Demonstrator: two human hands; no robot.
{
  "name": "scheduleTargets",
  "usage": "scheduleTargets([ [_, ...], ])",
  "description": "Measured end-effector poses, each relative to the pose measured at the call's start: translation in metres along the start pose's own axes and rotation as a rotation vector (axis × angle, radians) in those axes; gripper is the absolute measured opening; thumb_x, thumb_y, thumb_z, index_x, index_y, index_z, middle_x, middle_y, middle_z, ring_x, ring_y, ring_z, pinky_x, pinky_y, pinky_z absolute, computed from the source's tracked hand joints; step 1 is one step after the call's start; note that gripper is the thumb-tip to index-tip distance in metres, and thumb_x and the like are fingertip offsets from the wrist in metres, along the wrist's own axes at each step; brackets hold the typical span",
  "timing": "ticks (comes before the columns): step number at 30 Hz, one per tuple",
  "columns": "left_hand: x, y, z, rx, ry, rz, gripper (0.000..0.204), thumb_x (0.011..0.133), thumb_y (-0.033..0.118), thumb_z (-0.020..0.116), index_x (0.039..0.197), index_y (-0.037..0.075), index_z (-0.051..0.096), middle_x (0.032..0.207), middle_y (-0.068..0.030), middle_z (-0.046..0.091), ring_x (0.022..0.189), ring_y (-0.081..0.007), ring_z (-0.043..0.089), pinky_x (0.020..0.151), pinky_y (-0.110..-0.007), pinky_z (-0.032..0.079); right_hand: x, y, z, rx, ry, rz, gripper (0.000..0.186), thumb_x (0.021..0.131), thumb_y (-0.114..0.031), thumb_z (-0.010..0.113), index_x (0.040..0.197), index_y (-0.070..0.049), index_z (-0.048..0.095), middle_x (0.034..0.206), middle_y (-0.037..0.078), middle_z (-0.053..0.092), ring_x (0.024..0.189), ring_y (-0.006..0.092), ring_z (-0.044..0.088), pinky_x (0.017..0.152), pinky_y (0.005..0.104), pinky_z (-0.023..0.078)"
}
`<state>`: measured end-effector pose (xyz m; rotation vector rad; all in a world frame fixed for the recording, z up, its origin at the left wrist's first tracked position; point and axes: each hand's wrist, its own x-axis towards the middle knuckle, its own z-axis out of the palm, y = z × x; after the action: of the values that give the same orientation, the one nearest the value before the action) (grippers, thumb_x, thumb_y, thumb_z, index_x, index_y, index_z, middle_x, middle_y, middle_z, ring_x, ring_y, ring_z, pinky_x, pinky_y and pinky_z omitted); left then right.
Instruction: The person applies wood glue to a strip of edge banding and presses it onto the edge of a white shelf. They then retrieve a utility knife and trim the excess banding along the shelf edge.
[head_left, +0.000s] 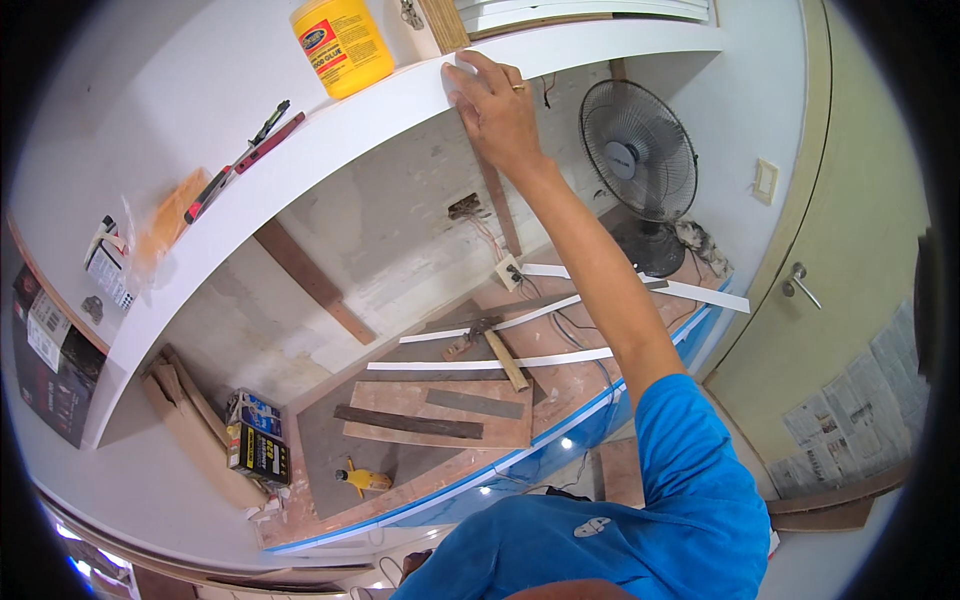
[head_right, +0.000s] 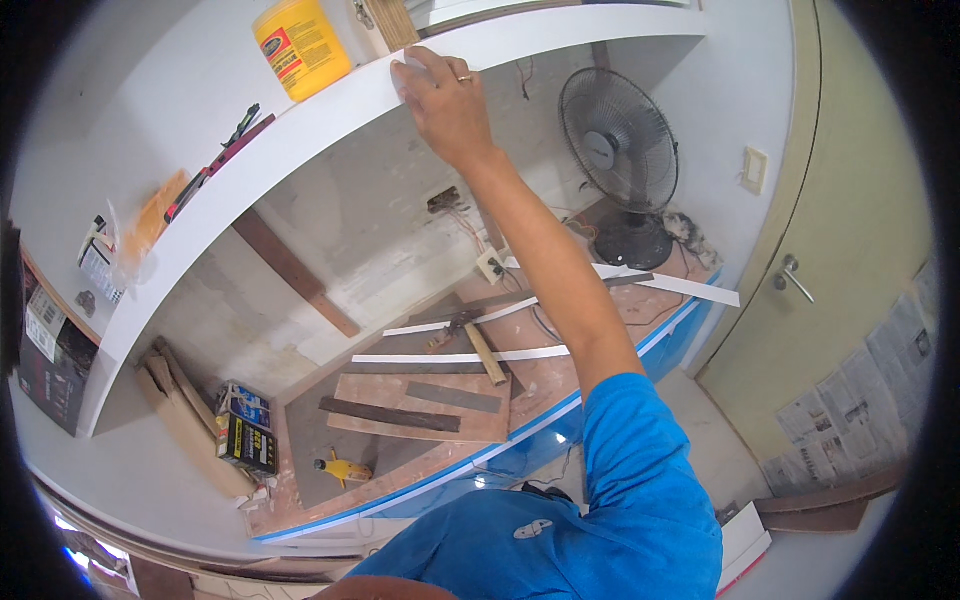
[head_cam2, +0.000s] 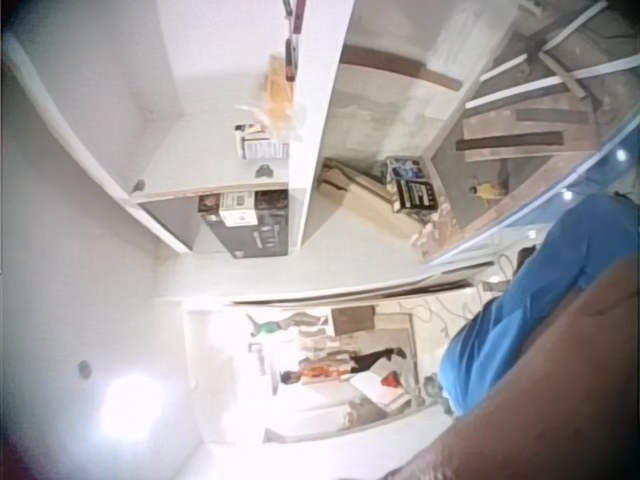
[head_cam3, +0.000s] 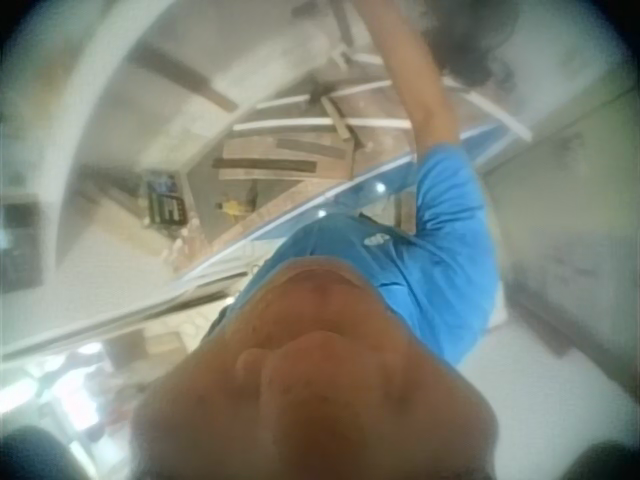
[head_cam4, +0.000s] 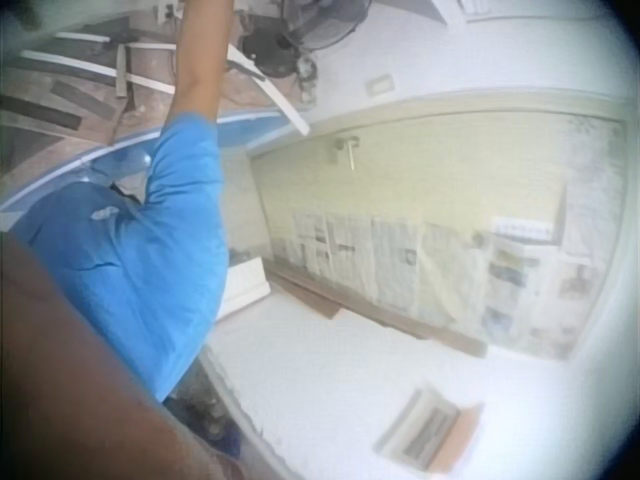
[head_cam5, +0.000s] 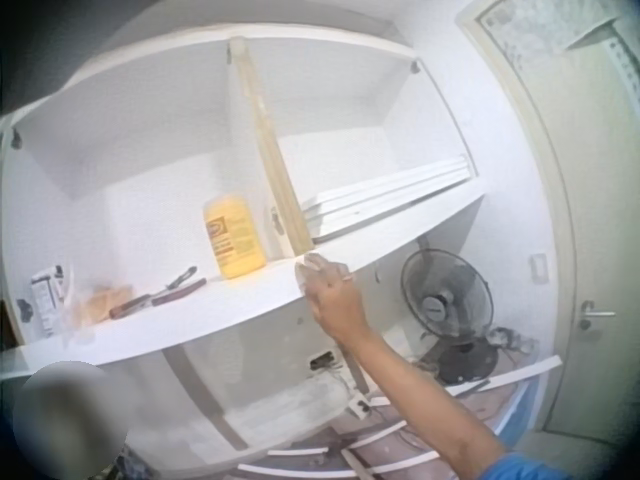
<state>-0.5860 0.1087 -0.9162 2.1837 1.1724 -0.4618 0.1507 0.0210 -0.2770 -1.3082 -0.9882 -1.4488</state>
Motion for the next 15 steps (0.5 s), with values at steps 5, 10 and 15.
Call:
scheduleTargets([
  [5,0.003,0.006,-0.002,-0.002,0.008,-0.012,0.031,0.098,0.035,0.063,0.110,0.008,0.074,0.092,-0.0099,0.080,0.080,-0.0303,0.077,0.072,-0.046,0.060,-0.008,0.003,0.003,-0.023,-0.003,-0.026,0.039,0.091,-0.022,0.075,0.130,-0.019,0.070,0.147,-0.002,0.061,0.120,0.0258,0.057,0.097,0.0430,0.043],
  [10,0.005,0.012,0.000,-0.007,0.006,-0.023,0.031,0.097,0.034,0.063,0.110,0.008,0.074,0.092,-0.0097,0.080,0.081,-0.0301,0.077,0.073,-0.046,0.060,-0.012,0.016,-0.005,-0.188,0.005,-0.042,0.040,0.099,-0.032,0.066,0.135,-0.017,0.068,0.152,-0.001,0.058,0.134,0.0303,0.050,0.108,0.0513,0.035],
  [15,0.006,0.018,0.002,-0.020,0.009,-0.034,0.031,0.097,0.034,0.064,0.110,0.008,0.074,0.093,-0.0095,0.080,0.081,-0.0300,0.077,0.073,-0.046,0.060,-0.020,0.040,0.001,-0.142,0.045,0.189,0.053,0.101,-0.038,0.061,0.143,-0.006,0.061,0.160,0.012,0.049,0.143,0.0388,0.041,0.114,0.0574,0.025],
])
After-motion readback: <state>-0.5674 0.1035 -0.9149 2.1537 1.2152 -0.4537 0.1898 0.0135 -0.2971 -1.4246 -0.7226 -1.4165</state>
